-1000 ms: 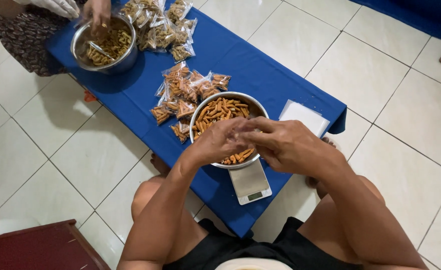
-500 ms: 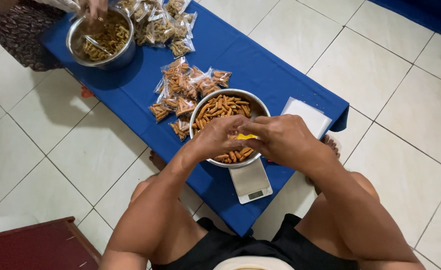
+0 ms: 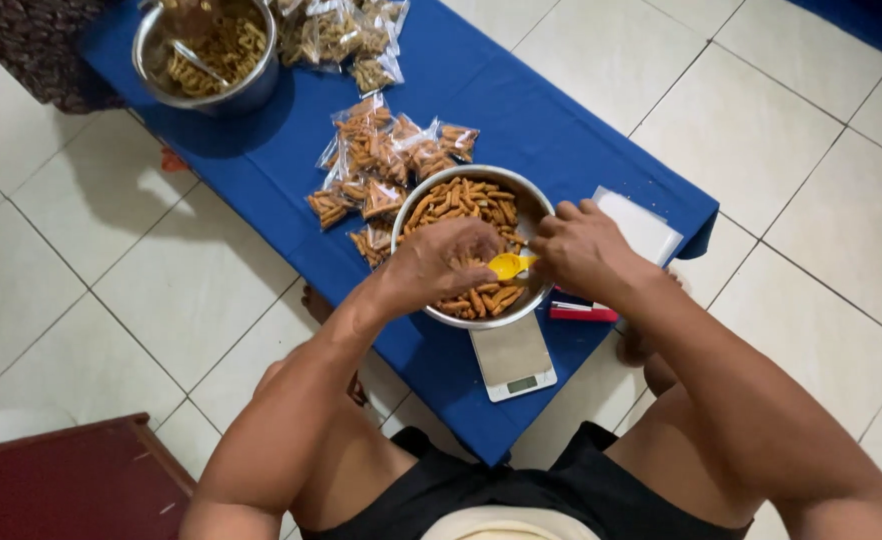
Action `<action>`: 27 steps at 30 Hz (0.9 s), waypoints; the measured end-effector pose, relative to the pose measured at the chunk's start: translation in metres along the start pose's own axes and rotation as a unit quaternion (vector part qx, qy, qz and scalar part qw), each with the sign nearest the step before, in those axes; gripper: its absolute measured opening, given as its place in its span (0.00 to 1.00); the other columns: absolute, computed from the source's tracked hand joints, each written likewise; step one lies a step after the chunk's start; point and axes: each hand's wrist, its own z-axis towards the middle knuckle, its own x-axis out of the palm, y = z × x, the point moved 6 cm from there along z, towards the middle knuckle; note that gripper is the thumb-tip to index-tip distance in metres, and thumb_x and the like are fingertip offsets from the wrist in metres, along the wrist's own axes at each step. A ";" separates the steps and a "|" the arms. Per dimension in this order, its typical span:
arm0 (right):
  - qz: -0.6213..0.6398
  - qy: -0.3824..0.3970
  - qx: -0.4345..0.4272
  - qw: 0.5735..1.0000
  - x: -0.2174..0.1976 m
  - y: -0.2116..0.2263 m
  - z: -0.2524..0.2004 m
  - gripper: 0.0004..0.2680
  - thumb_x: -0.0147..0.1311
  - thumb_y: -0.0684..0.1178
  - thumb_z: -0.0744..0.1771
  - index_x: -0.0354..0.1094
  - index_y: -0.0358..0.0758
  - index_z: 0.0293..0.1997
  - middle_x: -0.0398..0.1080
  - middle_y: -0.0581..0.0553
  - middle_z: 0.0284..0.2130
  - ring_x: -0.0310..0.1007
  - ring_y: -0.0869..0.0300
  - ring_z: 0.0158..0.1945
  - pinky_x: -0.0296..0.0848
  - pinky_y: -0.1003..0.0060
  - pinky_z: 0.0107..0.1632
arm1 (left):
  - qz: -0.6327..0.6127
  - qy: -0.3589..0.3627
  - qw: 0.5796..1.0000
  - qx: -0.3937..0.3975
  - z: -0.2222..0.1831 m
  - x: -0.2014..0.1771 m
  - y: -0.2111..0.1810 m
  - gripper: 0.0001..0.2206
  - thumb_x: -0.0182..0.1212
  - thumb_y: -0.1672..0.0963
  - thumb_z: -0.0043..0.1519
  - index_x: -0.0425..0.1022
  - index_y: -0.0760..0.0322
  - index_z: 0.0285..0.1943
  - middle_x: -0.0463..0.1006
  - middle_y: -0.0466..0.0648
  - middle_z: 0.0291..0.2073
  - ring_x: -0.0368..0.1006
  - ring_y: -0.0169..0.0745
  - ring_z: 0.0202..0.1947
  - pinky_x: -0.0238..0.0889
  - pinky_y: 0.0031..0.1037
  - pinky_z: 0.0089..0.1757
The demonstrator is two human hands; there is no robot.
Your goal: Manually portioning and packing small fried snacks into plastic bags and weighing them on a scale.
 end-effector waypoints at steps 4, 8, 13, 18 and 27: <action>-0.035 0.031 -0.020 0.999 0.030 0.009 0.003 0.05 0.58 0.54 0.64 0.76 0.54 0.29 0.72 0.54 0.28 0.65 0.57 0.40 0.60 0.59 0.44 | -0.031 -0.008 0.999 -0.006 -0.001 -0.021 0.006 0.15 0.72 0.58 0.60 0.75 0.57 0.54 0.82 0.48 0.38 0.80 0.48 0.43 0.72 0.41 0.46; -0.031 0.019 -0.011 0.999 0.031 0.001 0.002 0.03 0.58 0.52 0.64 0.76 0.54 0.30 0.73 0.54 0.28 0.68 0.57 0.40 0.61 0.60 0.43 | -0.010 -0.022 1.000 -0.016 0.001 -0.040 -0.001 0.15 0.71 0.58 0.61 0.73 0.60 0.55 0.81 0.51 0.38 0.80 0.51 0.43 0.74 0.44 0.45; -0.073 0.054 0.085 0.992 0.022 -0.020 0.014 0.04 0.53 0.48 0.68 0.75 0.52 0.39 0.73 0.51 0.32 0.74 0.58 0.33 0.71 0.63 0.35 | -0.028 -0.047 0.998 -0.017 0.001 -0.050 -0.004 0.15 0.70 0.58 0.62 0.73 0.61 0.55 0.81 0.53 0.39 0.80 0.54 0.44 0.74 0.44 0.45; -0.177 -0.092 0.033 0.979 0.039 -0.019 0.035 0.08 0.53 0.45 0.64 0.73 0.46 0.46 0.68 0.48 0.33 0.75 0.55 0.33 0.69 0.64 0.33 | -0.008 -0.069 0.997 -0.016 0.006 -0.051 -0.012 0.14 0.69 0.59 0.62 0.73 0.59 0.55 0.82 0.52 0.38 0.80 0.51 0.45 0.74 0.41 0.44; -0.080 0.015 0.018 0.997 0.049 -0.022 0.020 0.08 0.56 0.60 0.65 0.77 0.55 0.32 0.71 0.52 0.30 0.73 0.56 0.38 0.69 0.64 0.40 | -0.007 -0.073 0.997 -0.014 0.005 -0.055 -0.005 0.15 0.70 0.59 0.61 0.73 0.61 0.54 0.81 0.54 0.36 0.79 0.55 0.41 0.75 0.49 0.42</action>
